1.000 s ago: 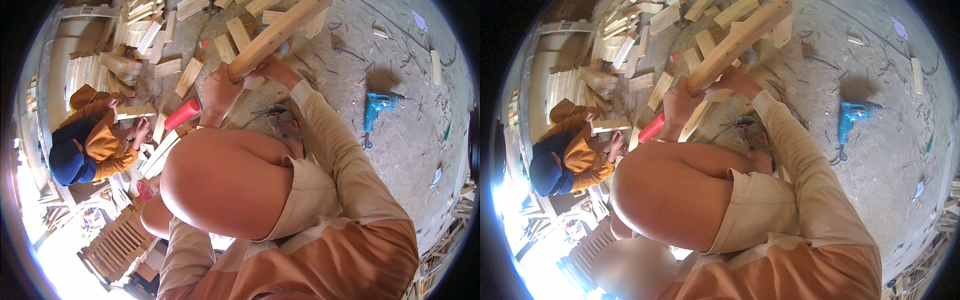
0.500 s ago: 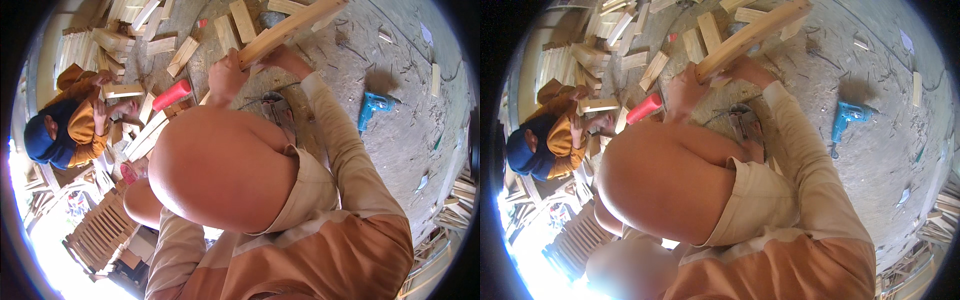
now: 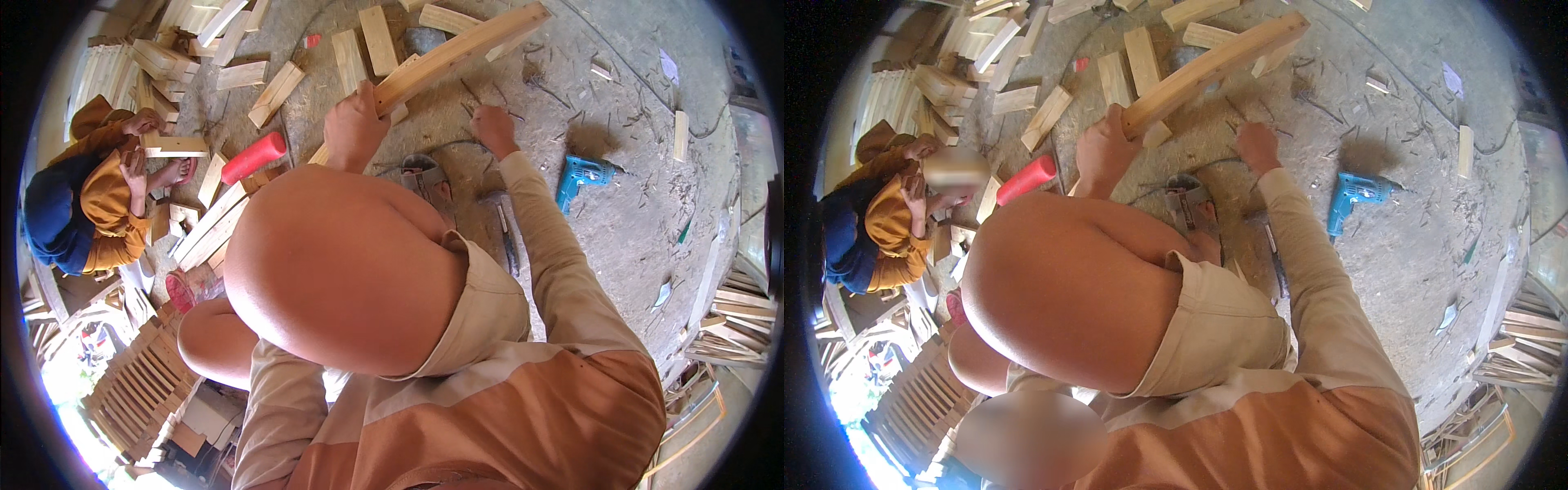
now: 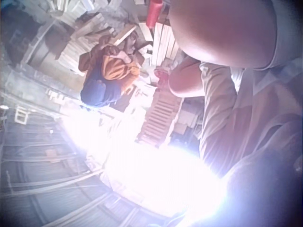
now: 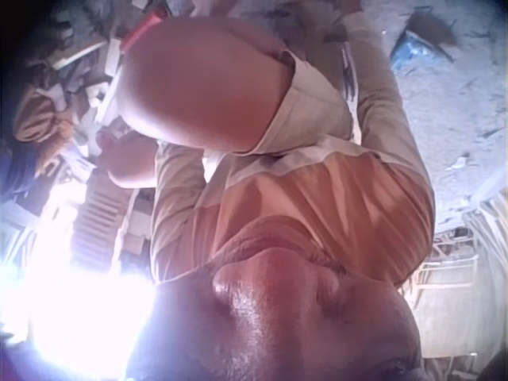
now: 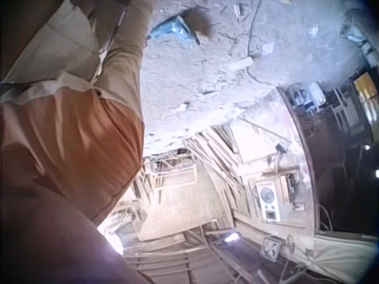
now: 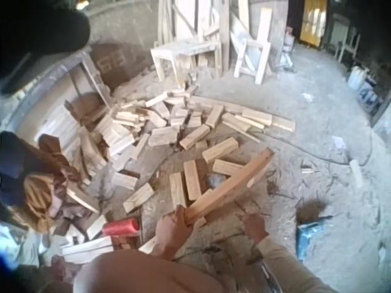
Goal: The person assembles wooden frames by applying glue to the joints and securing them with a hammer and nails.
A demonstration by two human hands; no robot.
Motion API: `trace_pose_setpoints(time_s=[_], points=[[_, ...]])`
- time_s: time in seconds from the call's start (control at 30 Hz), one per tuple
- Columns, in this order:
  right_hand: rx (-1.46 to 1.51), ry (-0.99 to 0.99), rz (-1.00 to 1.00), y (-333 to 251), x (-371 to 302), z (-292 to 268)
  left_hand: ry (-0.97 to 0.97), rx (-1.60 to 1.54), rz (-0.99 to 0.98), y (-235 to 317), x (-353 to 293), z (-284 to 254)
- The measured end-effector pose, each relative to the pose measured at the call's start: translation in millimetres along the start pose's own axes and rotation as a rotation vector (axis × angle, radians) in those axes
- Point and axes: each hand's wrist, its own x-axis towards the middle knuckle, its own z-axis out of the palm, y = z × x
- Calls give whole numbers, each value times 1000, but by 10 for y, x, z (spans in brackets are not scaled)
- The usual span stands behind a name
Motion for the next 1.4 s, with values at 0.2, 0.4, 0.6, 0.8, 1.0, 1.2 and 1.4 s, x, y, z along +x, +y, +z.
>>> trace_pose_setpoints(time_s=[0.2, 0.4, 0.6, 0.8, 1.0, 1.2, 1.4], points=[[-161, 51, -12, -239, -70, 251, 1, -3, -10, -21, 33, 10], [-142, 156, 41, -226, -134, 15, -3, -63, 14, -65, 47, 60], [632, 268, -175, -653, -540, -972, -6, -98, -29, -83, -22, 37], [1177, 112, -241, -1503, -927, -2007, -17, -114, -22, -103, -19, 98], [758, 257, -534, -1851, -691, -2014, 35, -97, 14, -128, -1, 149], [667, 223, -622, -1986, -458, -1909, 59, -101, 28, -103, 2, 148], [564, 246, -666, -2112, -421, -1899, 80, -111, -15, -127, -39, 159]])
